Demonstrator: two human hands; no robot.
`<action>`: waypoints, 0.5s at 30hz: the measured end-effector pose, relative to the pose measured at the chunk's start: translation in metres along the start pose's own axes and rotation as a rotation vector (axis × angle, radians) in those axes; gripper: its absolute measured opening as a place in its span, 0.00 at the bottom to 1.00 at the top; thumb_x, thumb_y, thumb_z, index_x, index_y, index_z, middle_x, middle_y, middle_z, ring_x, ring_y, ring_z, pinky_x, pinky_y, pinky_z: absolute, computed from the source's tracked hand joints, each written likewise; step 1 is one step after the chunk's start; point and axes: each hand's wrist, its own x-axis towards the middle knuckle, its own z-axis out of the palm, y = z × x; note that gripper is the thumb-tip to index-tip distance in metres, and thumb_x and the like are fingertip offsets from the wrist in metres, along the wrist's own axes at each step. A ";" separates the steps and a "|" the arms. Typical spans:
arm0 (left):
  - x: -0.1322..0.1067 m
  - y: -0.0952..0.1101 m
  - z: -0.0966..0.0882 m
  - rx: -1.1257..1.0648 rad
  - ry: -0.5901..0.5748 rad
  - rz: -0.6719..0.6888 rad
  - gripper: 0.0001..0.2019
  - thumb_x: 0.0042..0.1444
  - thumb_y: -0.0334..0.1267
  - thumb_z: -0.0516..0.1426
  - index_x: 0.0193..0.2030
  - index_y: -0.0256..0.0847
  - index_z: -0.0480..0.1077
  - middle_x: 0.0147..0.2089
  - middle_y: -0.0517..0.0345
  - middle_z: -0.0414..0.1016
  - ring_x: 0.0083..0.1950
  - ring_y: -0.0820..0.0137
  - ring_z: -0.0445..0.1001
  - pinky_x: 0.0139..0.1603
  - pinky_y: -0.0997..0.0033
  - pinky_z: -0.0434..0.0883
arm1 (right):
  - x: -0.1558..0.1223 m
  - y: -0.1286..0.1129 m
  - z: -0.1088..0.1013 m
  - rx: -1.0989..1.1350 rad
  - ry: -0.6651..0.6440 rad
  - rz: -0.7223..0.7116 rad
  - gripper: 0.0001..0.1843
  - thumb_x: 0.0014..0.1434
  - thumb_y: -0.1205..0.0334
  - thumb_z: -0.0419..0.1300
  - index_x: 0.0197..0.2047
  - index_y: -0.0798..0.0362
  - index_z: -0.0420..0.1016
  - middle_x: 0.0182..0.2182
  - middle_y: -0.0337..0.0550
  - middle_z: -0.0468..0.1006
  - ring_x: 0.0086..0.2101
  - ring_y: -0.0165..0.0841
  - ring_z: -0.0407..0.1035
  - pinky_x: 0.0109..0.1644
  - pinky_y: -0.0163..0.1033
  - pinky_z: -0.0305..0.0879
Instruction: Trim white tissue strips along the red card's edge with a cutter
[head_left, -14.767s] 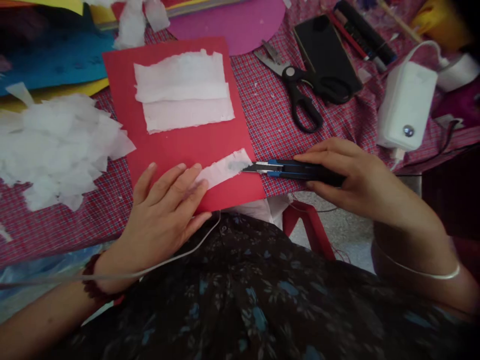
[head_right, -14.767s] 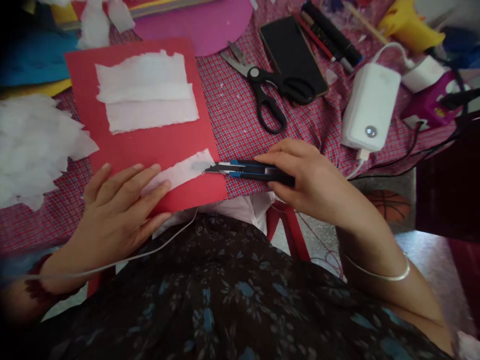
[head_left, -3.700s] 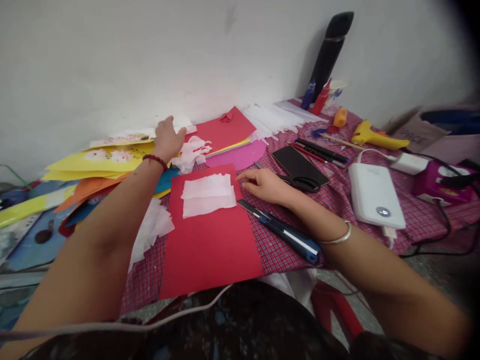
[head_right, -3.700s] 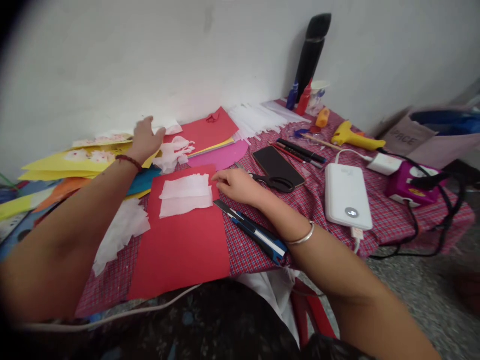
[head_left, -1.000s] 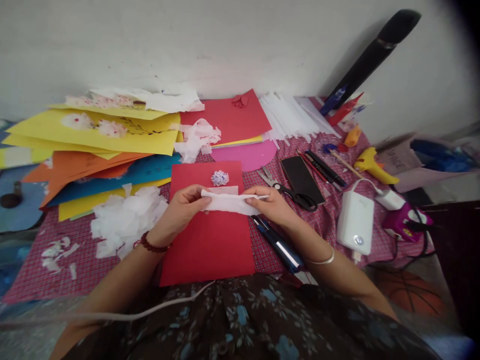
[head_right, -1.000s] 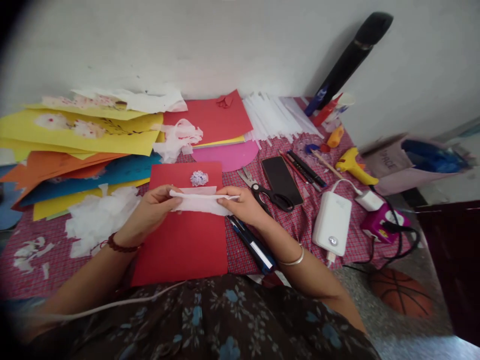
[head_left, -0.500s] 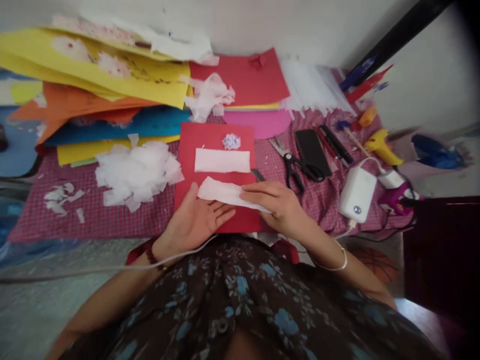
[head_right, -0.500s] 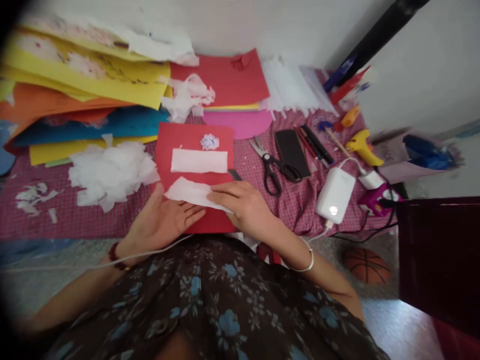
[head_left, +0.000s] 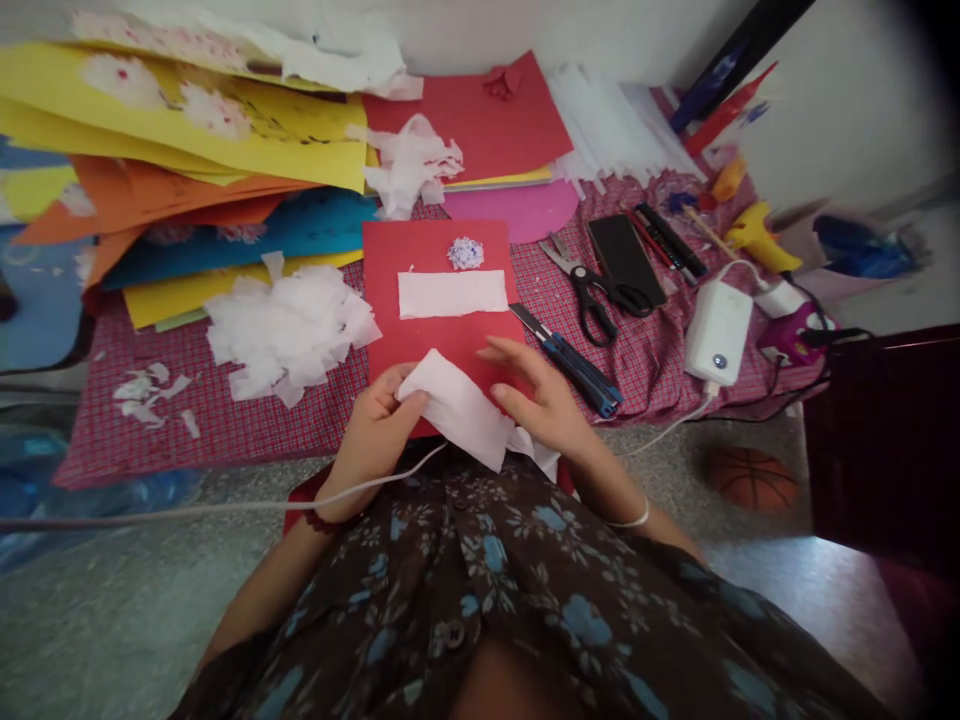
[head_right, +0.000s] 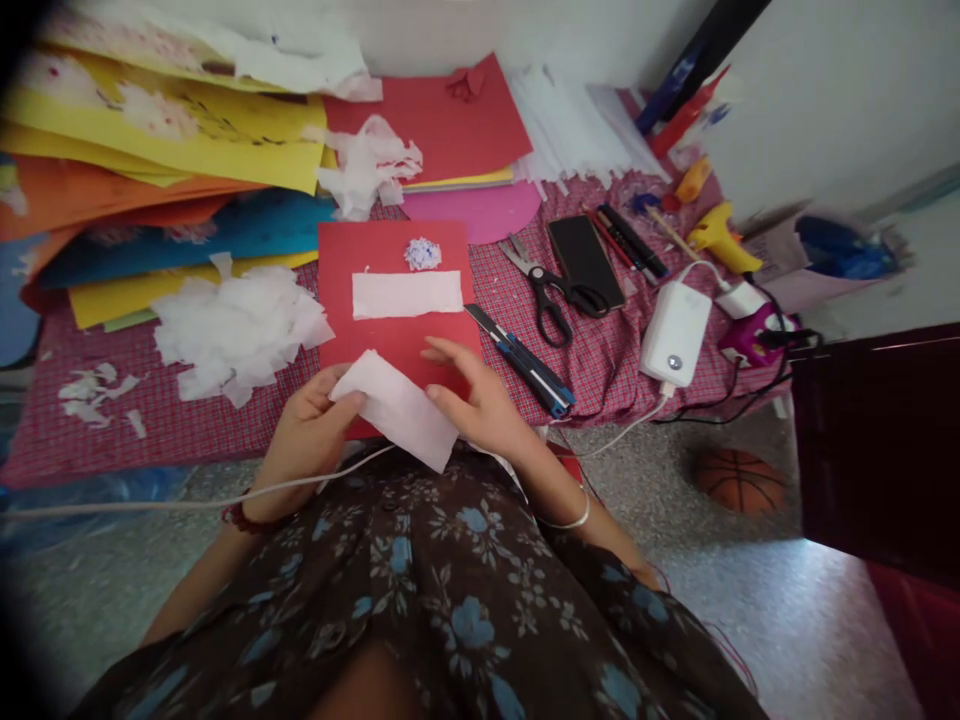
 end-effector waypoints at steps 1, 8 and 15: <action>-0.001 0.003 -0.001 0.089 -0.034 0.036 0.15 0.56 0.41 0.67 0.50 0.41 0.80 0.44 0.58 0.85 0.44 0.66 0.80 0.47 0.71 0.75 | 0.005 0.001 0.007 0.057 -0.048 0.034 0.35 0.68 0.48 0.65 0.74 0.48 0.66 0.63 0.55 0.80 0.63 0.46 0.74 0.70 0.55 0.68; 0.005 0.013 -0.002 0.343 -0.060 0.198 0.07 0.59 0.42 0.65 0.39 0.41 0.81 0.38 0.58 0.83 0.39 0.66 0.78 0.42 0.70 0.73 | 0.034 -0.005 0.039 0.221 -0.181 0.213 0.26 0.52 0.47 0.76 0.49 0.51 0.79 0.41 0.40 0.82 0.40 0.37 0.73 0.45 0.40 0.71; 0.024 -0.005 0.006 -0.119 -0.054 0.120 0.31 0.52 0.40 0.71 0.62 0.48 0.70 0.44 0.58 0.82 0.47 0.65 0.81 0.50 0.69 0.78 | 0.049 -0.003 0.045 0.537 0.086 0.329 0.22 0.46 0.48 0.77 0.38 0.51 0.78 0.30 0.36 0.79 0.30 0.32 0.70 0.37 0.38 0.70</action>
